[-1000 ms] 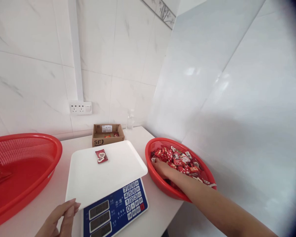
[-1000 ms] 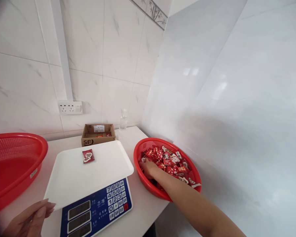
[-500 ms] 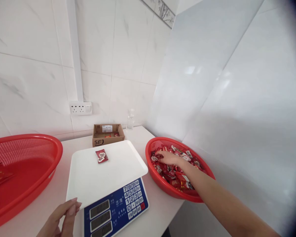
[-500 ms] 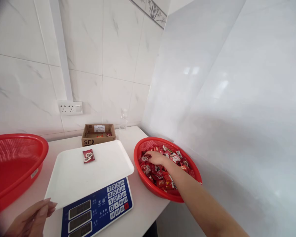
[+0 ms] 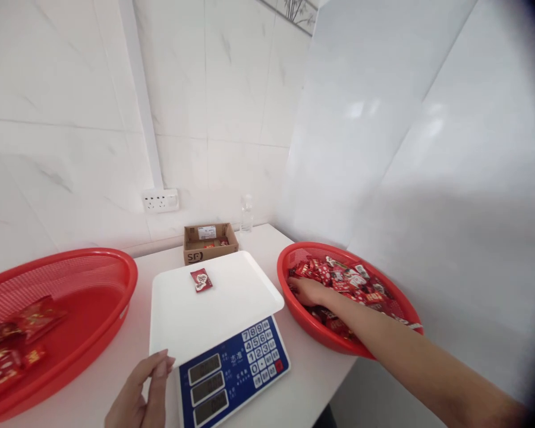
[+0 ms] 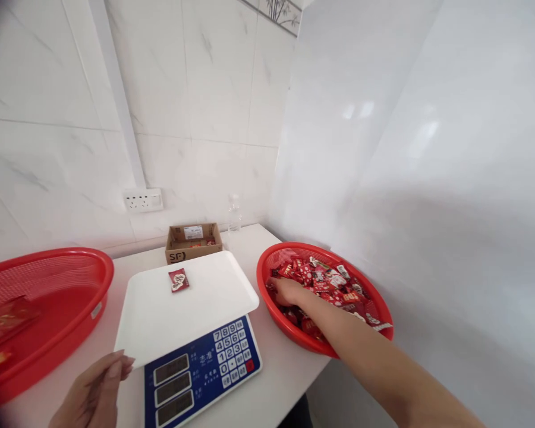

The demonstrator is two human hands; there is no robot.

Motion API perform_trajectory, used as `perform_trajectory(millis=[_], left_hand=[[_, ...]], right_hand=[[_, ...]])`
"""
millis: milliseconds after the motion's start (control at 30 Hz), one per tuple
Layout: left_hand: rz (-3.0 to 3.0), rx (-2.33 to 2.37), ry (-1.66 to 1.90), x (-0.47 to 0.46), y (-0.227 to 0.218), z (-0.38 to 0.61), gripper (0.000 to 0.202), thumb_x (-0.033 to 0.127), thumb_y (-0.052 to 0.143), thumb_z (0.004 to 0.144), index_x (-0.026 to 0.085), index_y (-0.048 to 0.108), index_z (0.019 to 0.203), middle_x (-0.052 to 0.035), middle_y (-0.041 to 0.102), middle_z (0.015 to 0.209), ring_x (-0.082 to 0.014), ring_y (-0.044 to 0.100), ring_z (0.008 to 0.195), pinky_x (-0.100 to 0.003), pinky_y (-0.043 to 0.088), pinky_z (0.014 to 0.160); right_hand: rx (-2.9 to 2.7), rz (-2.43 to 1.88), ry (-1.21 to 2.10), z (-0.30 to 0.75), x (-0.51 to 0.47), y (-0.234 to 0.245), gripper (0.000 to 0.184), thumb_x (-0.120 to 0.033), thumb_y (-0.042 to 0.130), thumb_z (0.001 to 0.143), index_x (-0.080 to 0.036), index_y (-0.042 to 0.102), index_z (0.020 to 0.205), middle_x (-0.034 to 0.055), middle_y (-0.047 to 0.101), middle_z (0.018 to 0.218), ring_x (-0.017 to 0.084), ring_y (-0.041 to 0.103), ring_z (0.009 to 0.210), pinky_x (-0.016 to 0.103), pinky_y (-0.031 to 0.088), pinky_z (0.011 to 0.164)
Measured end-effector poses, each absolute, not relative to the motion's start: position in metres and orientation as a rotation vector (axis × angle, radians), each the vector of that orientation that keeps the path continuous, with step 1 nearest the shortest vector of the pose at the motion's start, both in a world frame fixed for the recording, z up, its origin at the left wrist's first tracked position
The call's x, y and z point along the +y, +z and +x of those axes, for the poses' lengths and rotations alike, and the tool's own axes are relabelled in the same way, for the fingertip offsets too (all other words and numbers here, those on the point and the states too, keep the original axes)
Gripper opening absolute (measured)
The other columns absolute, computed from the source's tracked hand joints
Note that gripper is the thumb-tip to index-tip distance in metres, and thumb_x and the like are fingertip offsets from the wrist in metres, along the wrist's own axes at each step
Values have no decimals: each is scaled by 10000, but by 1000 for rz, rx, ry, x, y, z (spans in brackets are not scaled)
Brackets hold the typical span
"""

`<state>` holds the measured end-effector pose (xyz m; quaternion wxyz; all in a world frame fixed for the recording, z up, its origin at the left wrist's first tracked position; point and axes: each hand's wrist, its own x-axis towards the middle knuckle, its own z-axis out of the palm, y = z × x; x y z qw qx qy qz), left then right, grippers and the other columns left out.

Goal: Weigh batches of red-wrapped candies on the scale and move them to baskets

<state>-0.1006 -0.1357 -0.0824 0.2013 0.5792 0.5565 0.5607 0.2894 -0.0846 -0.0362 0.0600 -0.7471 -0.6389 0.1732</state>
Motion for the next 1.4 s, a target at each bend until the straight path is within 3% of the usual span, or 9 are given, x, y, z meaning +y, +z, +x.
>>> perform_trajectory(millis=[133,367,467,600,800,967,1167,1267,1400], left_hand=[[1435,1527,1579,-144,-66,-90,453,650,541,757,230,628,902,-21,712,781,-171,683,735,-253,517,750],[1202,1246,1511,-154,-20,-71,393,597,648,706,243,621,875,2,651,731,-146,597,661,-235,523,649],[1033,975,1324,-156,-3,-49,445,546,688,698,261,592,1027,-46,668,955,-210,625,903,-296,541,732],[802,710,1088,-157,5,-14,671,479,748,667,310,485,1260,-87,455,1398,-278,433,1274,-376,483,920],[580,746,1112,-143,5,-10,569,362,658,805,290,446,1328,-65,499,1378,-223,464,1267,-311,444,994],[592,767,1143,-127,12,-26,418,299,617,846,242,528,1250,-75,618,1234,-209,599,1110,-291,520,906],[652,820,1162,-112,19,-41,297,259,596,857,143,598,1131,-116,705,1004,-194,696,816,-303,600,710],[673,854,1158,-110,16,-44,287,265,596,856,137,600,1114,-115,712,963,-190,699,757,-319,609,668],[633,860,1189,-107,14,-47,234,241,586,863,139,616,1070,-116,707,996,-193,700,780,-321,615,649]], right_hand=[[-1844,-2189,490,310,-81,-26,549,-47,516,646,-192,620,1165,88,653,1190,241,600,1094,317,428,933],[-1541,-2067,218,311,-101,20,506,-181,468,769,-209,493,1273,95,578,1284,265,534,1173,401,385,1002],[-1492,-1678,345,250,-123,33,405,-268,527,764,-230,558,1166,61,666,1066,237,616,993,376,471,896],[-1705,-1297,570,145,-146,31,407,-189,492,785,-274,569,1175,46,612,1136,179,606,956,334,488,861],[-1805,-1265,661,84,-141,19,709,-76,506,673,-239,450,1361,102,426,1379,236,365,1302,427,309,1075],[-1836,-1178,883,91,-134,19,892,-97,551,641,-267,251,1463,46,172,1550,240,94,1425,471,163,1142],[-1634,-1067,952,103,-131,19,586,-225,540,804,-259,414,1375,55,432,1429,223,403,1298,432,338,1071],[-1502,-1106,1048,105,-127,19,359,-274,574,777,-227,599,1133,65,633,1143,217,592,1039,395,487,896],[-1387,-1005,1186,111,-117,18,182,-285,599,737,-212,588,903,17,650,866,164,618,791,323,512,728]])
